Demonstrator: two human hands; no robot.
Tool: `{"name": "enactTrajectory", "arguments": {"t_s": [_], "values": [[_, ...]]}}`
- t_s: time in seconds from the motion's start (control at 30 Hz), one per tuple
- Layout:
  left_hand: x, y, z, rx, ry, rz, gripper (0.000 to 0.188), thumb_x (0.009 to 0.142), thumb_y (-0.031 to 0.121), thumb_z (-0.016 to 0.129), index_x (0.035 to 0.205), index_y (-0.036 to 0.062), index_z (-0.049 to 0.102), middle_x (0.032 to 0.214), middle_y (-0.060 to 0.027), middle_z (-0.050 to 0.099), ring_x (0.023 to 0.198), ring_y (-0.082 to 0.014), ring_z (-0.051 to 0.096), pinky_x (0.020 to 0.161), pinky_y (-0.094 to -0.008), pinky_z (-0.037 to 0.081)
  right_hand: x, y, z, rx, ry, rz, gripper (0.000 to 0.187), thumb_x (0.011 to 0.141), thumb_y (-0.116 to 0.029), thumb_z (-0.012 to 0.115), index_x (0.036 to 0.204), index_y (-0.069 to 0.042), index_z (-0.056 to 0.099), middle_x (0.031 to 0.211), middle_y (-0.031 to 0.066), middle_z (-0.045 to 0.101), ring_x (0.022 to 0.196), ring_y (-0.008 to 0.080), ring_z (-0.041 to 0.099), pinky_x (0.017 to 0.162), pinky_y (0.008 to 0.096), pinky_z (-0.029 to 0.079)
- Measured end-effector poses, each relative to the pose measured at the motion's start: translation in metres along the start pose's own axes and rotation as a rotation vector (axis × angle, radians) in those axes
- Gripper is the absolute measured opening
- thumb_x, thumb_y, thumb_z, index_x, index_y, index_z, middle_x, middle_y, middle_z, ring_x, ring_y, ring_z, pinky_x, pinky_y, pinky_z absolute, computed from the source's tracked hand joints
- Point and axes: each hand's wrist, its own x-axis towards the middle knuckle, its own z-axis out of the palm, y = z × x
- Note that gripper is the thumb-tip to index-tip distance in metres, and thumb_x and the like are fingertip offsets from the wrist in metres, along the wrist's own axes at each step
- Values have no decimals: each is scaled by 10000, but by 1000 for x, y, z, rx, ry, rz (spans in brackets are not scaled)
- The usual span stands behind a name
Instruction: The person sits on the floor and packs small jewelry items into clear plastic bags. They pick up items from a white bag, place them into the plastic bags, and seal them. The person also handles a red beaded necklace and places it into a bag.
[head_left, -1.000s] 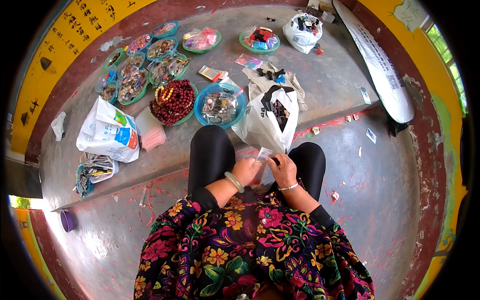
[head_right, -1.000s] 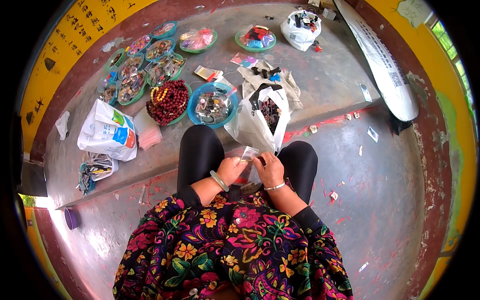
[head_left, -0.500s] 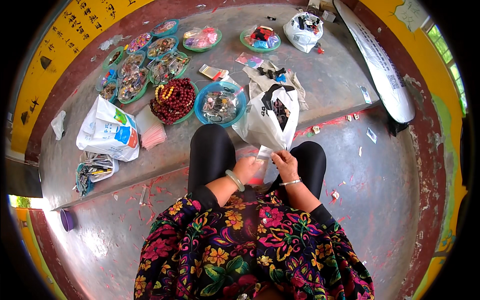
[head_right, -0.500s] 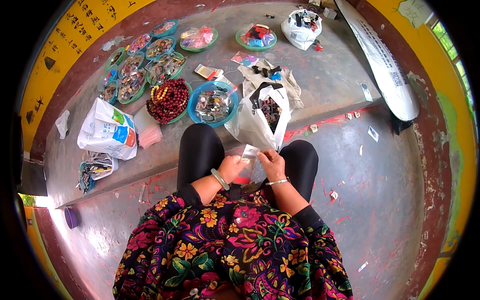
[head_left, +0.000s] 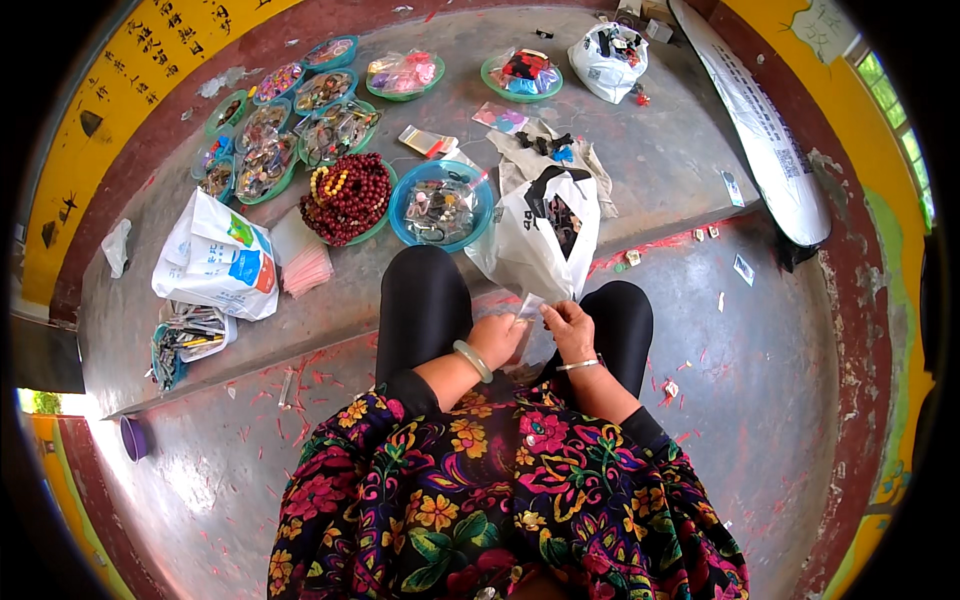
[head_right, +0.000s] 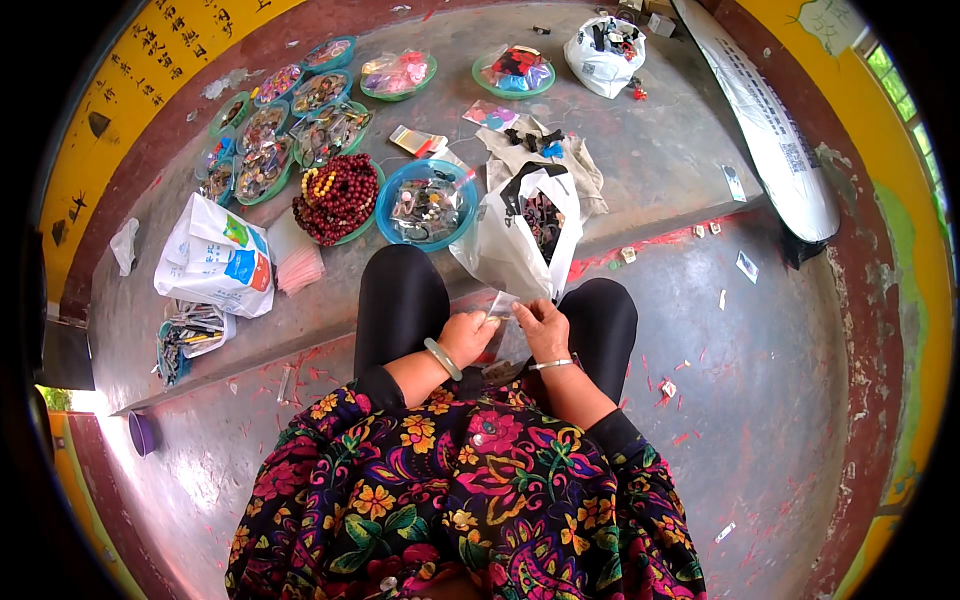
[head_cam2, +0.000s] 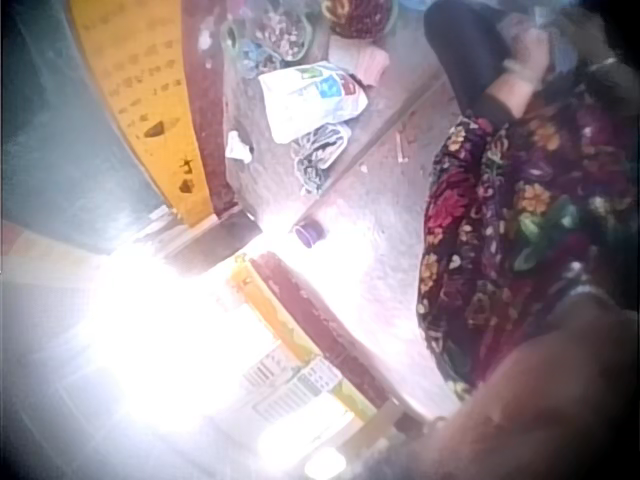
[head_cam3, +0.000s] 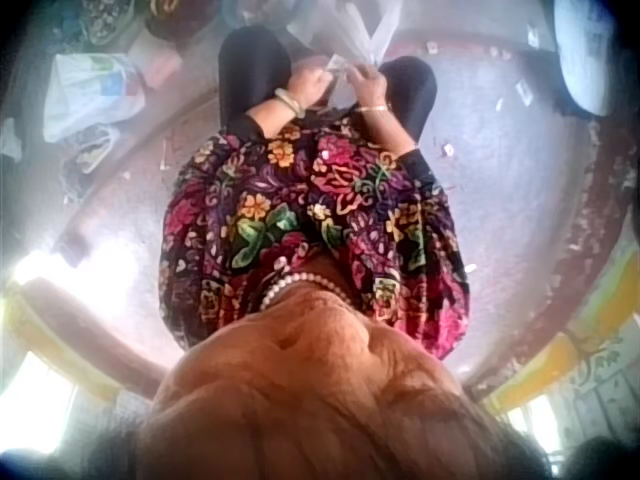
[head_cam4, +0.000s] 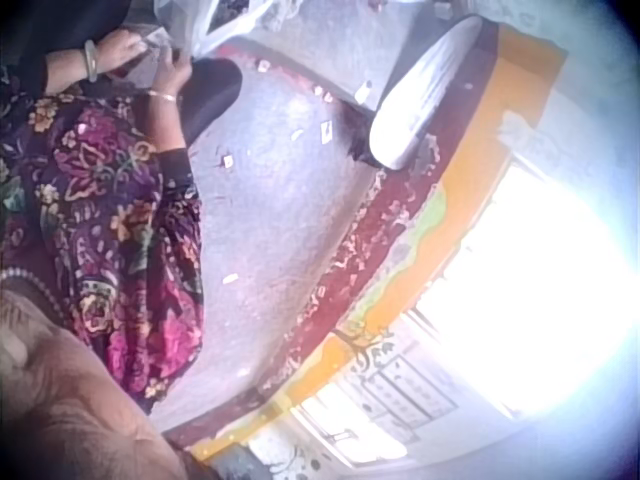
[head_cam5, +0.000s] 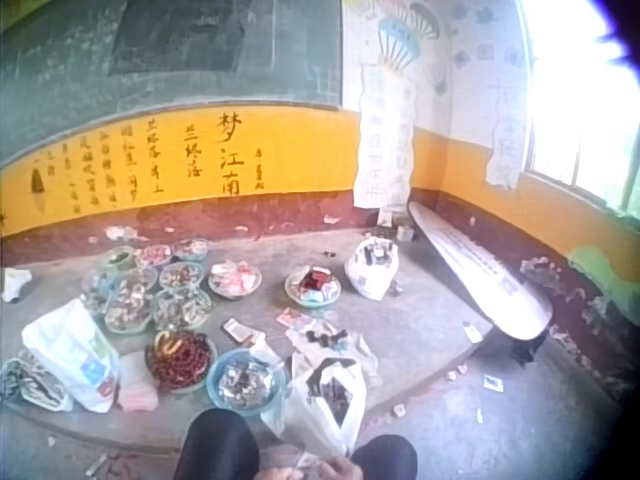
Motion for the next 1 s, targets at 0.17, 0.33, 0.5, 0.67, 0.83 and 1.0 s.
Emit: {"name": "enactTrajectory", "arguments": {"t_s": [0.17,0.33,0.5,0.67,0.83,1.0], "values": [[-1,-4,3,23,10,-6,233,753,214,502,647,7,487,587,-211,509,591,-388,511,534,-453,398,-4,1,5,22,-15,-116,130,738,-121,642,741,-7,579,623,8,553,569,65,491,536,207,406],[-1,-4,3,40,0,-17,211,745,193,491,648,6,482,589,-217,510,587,-392,511,527,-463,395,-3,-7,1,236,-168,67,102,729,-84,645,722,-27,561,657,-18,550,612,54,492,573,190,402],[0,-5,3,25,-34,-45,220,752,207,481,672,2,494,622,-224,522,613,-392,518,550,-465,401,0,7,4,266,-239,10,103,732,-70,636,793,-36,560,701,-23,552,640,47,495,555,179,382],[2,-3,-4,7,-113,-121,283,774,269,456,725,-1,526,684,-234,544,677,-394,528,609,-451,417,0,-7,-1,406,-251,130,172,724,-10,564,894,-30,547,745,-13,548,663,76,512,566,186,393],[5,-18,-2,-418,-192,-217,225,814,205,514,794,-13,569,629,-78,565,586,-174,542,571,-302,431,-6,-27,-9,-85,-243,-247,233,678,-8,547,906,-53,571,762,30,561,682,159,544,583,252,426],[5,-20,1,-1065,-434,-315,171,830,118,493,959,19,548,846,-24,572,767,-99,540,711,-239,424,-10,-39,-8,-480,-110,-679,110,686,-99,607,792,-67,598,704,86,560,658,267,537,577,336,442]]}}
